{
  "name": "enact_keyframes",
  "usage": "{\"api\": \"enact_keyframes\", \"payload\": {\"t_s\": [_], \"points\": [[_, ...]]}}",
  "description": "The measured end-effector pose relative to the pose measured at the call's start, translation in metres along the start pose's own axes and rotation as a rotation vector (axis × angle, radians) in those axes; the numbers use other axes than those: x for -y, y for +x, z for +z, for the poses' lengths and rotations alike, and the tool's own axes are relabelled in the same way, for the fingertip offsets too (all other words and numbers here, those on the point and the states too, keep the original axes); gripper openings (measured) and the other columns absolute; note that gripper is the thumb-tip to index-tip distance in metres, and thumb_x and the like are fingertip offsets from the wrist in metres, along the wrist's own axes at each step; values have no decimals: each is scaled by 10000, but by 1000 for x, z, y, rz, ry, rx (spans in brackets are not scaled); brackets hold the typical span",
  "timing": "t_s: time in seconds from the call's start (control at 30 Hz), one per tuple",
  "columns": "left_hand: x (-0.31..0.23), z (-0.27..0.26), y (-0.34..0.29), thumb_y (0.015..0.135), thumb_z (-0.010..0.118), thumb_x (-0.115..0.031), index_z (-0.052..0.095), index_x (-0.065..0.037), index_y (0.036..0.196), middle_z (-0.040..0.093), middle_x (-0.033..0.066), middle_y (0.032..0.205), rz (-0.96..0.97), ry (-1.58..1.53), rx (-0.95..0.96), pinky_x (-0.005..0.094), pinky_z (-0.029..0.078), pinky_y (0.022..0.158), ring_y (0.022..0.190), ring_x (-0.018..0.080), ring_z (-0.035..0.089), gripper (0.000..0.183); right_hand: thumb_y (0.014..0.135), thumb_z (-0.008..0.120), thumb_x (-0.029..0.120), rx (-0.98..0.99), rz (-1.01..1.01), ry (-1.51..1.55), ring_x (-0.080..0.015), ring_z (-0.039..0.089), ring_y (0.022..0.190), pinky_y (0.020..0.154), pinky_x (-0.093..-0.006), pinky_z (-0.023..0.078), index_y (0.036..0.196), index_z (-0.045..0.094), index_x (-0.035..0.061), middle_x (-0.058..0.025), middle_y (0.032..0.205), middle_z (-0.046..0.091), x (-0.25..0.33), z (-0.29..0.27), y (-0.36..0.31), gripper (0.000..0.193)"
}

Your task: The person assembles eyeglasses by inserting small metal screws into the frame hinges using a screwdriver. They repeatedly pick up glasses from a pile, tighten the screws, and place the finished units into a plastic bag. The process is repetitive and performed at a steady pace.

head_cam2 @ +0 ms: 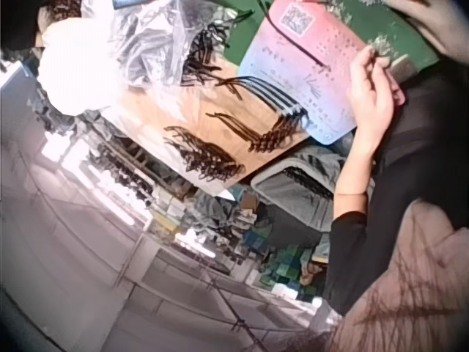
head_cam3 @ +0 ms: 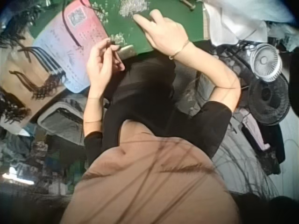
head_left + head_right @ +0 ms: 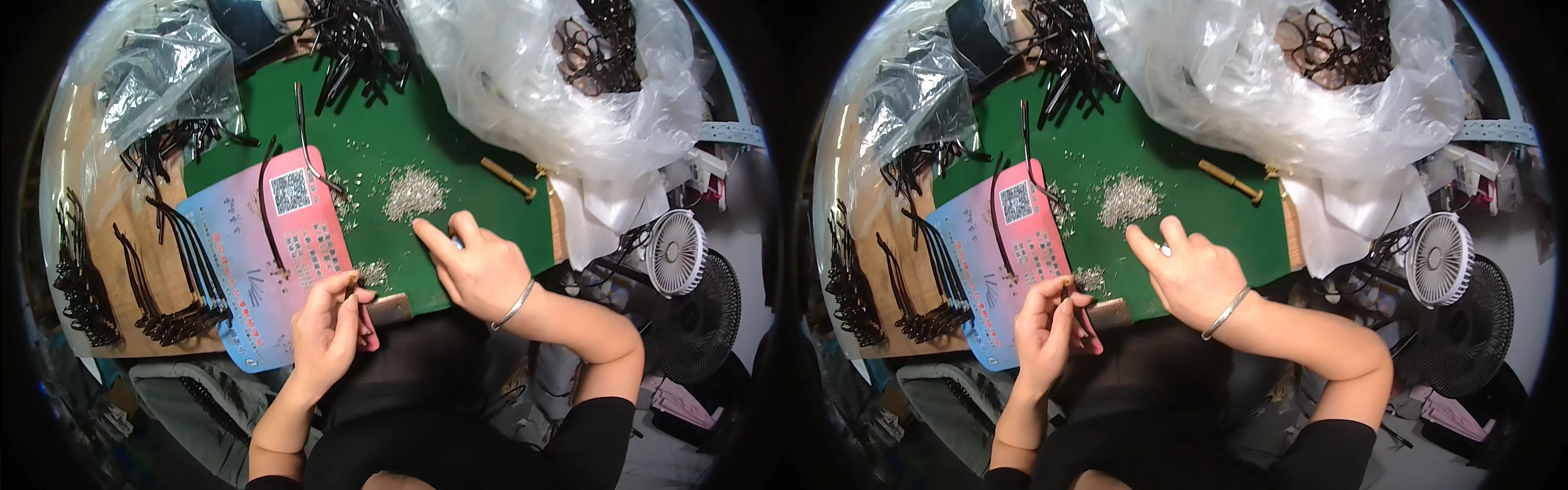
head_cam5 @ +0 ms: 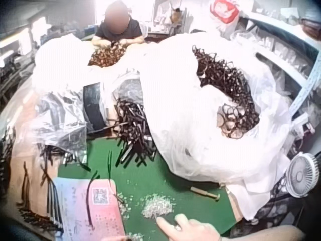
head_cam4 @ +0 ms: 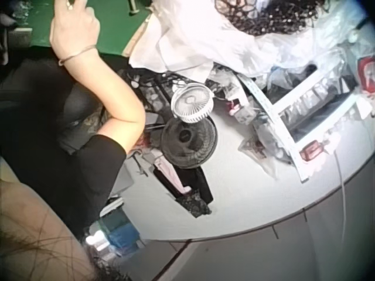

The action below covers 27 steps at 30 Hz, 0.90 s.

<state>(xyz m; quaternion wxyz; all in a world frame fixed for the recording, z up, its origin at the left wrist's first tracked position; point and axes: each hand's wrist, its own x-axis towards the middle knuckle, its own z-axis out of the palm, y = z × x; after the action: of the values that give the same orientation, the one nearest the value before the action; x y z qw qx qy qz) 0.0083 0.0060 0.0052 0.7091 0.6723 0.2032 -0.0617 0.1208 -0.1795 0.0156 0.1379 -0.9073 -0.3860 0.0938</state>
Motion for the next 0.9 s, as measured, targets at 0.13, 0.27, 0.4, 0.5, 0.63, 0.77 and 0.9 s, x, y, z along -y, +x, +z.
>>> {"api": "enact_keyframes", "payload": {"t_s": [0.13,0.27,0.4,0.5,0.63,0.77,0.9], "points": [[6,2,-1,898,448,28,496,38,1114,663,103,890,45,112,-31,198,471,530,572,53,556,221,790,568,115,145,71,201,-306,575,615,520,-391,508,1186,483,132,-152,884,477,4,-7,2,405],[14,8,0,861,505,32,538,34,1072,662,112,826,196,289,-136,237,489,563,620,107,609,214,880,488,171,456,95,721,-373,567,706,691,-436,502,1168,475,137,-199,909,497,27,-15,0,291],[18,13,1,822,537,44,561,37,1044,651,138,792,352,444,-215,276,502,580,648,193,649,223,882,482,157,444,46,761,-361,556,758,686,-427,501,1152,476,122,-188,885,525,37,-8,9,272],[18,15,2,803,547,50,568,35,1035,647,151,790,407,499,-258,303,511,580,651,244,656,234,886,474,147,476,32,731,-337,544,777,703,-409,487,1169,469,112,-171,887,522,39,-11,13,285],[19,17,3,795,551,56,574,35,1034,645,154,778,445,543,-275,309,511,567,633,250,653,241,902,447,146,453,48,723,-254,547,764,676,-354,474,1227,456,124,-125,882,509,37,0,9,326],[21,15,4,790,552,60,577,39,1034,642,157,752,489,576,-283,310,510,555,613,250,650,246,931,408,174,933,485,1169,-121,547,602,513,-270,475,1254,445,97,-40,789,517,34,-25,36,335],[18,15,5,786,548,66,576,42,1031,640,162,742,470,561,-270,312,510,554,607,256,649,247,901,394,200,856,470,1206,-125,519,500,450,-281,451,1222,450,23,-83,761,579,34,-20,34,371]]}}
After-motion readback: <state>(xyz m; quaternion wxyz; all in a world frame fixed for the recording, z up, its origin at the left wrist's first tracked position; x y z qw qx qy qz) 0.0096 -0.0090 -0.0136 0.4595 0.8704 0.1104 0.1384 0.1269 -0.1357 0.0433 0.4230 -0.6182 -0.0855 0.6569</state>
